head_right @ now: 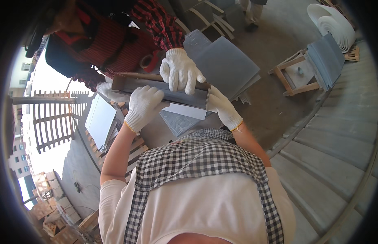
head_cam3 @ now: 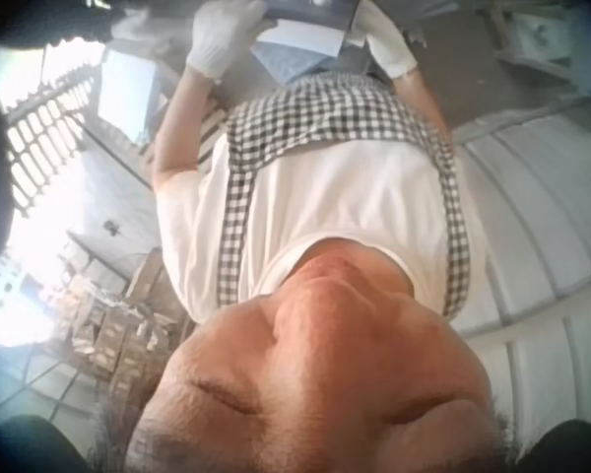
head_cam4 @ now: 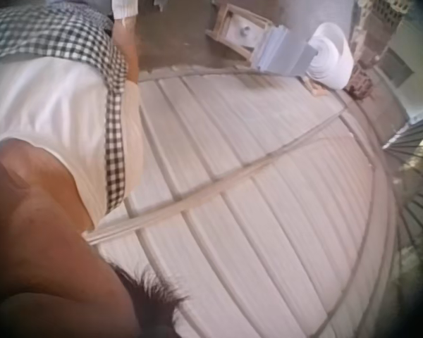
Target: The person stacks gray rectangular panels on a wooden pallet, aligns them, and wraps the stack with plastic film. The person then carries the wrapped stack across the yard and places it on another pallet.
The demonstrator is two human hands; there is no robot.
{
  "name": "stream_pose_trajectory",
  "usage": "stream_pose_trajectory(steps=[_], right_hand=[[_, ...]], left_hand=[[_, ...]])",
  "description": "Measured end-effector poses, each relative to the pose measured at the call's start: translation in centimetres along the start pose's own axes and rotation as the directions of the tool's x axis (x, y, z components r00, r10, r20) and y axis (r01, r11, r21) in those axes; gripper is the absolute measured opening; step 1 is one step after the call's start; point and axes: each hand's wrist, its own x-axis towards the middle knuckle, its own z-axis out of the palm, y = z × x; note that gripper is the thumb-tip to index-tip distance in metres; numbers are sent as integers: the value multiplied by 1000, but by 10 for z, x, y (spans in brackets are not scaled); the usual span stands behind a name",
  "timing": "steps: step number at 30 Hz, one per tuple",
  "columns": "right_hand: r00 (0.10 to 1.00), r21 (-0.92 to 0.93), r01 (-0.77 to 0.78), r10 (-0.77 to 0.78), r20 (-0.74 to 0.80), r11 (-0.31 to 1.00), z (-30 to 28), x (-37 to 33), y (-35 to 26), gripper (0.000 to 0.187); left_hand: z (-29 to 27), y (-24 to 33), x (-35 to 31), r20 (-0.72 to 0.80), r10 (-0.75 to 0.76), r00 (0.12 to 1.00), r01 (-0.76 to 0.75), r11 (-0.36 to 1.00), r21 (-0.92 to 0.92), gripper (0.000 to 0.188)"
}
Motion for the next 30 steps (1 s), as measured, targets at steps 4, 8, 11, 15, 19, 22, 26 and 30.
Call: stream_pose_trajectory(steps=[4,8,11,15,19,22,26,30], right_hand=[[999,59,4,-2,-35,998,6,2,-7,63],[994,-28,27,-30,-101,999,2,11,14,70],[962,-224,206,-239,-131,953,6,12,16,66],[945,-268,245,-291,-149,932,8,3,10,60],[987,-42,126,-129,-91,991,8,-11,-7,47],[962,-65,275,-274,23,959,-16,-7,14,42],[914,-82,398,-387,121,914,-16,-4,23,56],[925,-268,381,-363,114,885,-12,-5,15,62]], left_hand=[[2,1,3,-34,-10,999,11,1000,8,29],[4,5,8,-71,-26,997,26,1000,5,30],[11,5,8,-117,-37,992,38,999,9,36],[20,14,11,-343,-61,937,65,998,0,42],[39,16,0,-490,-124,863,127,992,-27,53],[49,12,-2,-528,-81,846,63,997,-51,59],[54,6,-4,-588,-42,808,21,999,-43,57],[43,1,-2,-511,-6,860,-41,996,-80,50]])
